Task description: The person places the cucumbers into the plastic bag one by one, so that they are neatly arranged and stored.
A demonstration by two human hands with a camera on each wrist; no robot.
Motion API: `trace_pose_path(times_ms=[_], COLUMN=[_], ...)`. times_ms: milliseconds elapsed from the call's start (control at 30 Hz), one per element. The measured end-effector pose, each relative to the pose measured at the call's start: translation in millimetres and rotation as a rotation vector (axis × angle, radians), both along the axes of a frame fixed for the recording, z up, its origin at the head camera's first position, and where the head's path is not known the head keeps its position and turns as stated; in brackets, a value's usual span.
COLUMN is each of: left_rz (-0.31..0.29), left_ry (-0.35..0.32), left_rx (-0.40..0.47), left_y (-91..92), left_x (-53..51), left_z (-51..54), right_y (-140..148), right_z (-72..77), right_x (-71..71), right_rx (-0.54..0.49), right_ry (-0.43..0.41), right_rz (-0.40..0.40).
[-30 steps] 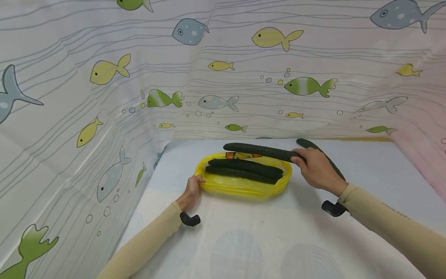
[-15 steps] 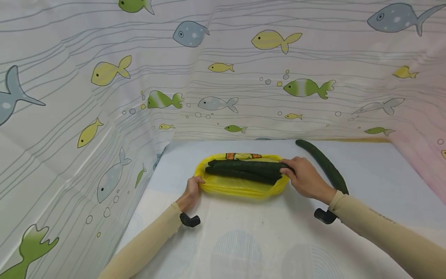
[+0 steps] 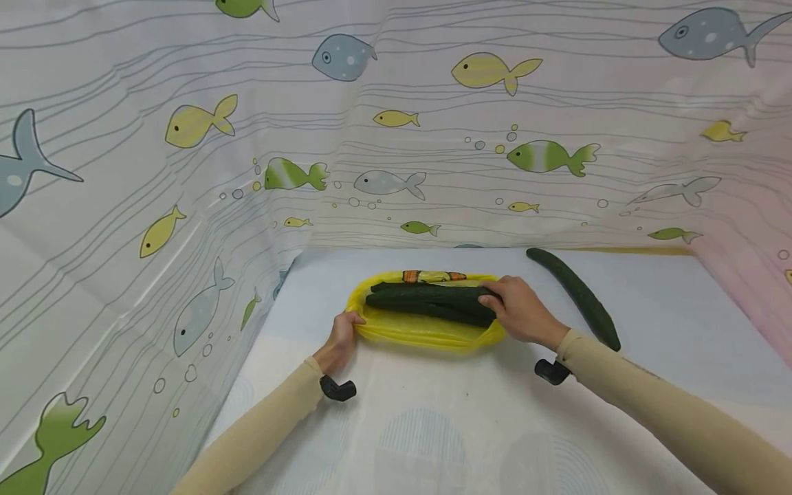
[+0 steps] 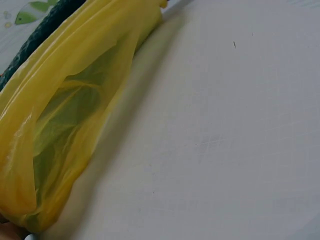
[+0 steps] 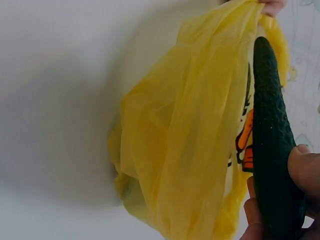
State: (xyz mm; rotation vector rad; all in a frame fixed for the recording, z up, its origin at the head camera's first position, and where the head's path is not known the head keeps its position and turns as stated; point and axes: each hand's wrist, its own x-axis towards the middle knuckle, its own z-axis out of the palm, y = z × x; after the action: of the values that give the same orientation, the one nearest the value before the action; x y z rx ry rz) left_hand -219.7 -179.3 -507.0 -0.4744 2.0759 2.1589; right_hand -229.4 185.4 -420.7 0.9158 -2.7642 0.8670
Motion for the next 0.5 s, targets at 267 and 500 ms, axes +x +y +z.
trace_pose_path(times_ms=[267,500], left_rz=[0.028,0.025], left_ry=[0.016,0.023], left_rx=[0.002,0.001], left_y=[0.3,-0.7], left_x=[-1.8,-1.1], left_z=[-0.8,-0.7], right_y=[-15,-28], right_z=[-15.7,-25.3], right_x=[-10.8,-14.5], right_rx=[-0.019,-0.023], right_ry=[-0.070,-0.059], right_rz=[0.028,0.033])
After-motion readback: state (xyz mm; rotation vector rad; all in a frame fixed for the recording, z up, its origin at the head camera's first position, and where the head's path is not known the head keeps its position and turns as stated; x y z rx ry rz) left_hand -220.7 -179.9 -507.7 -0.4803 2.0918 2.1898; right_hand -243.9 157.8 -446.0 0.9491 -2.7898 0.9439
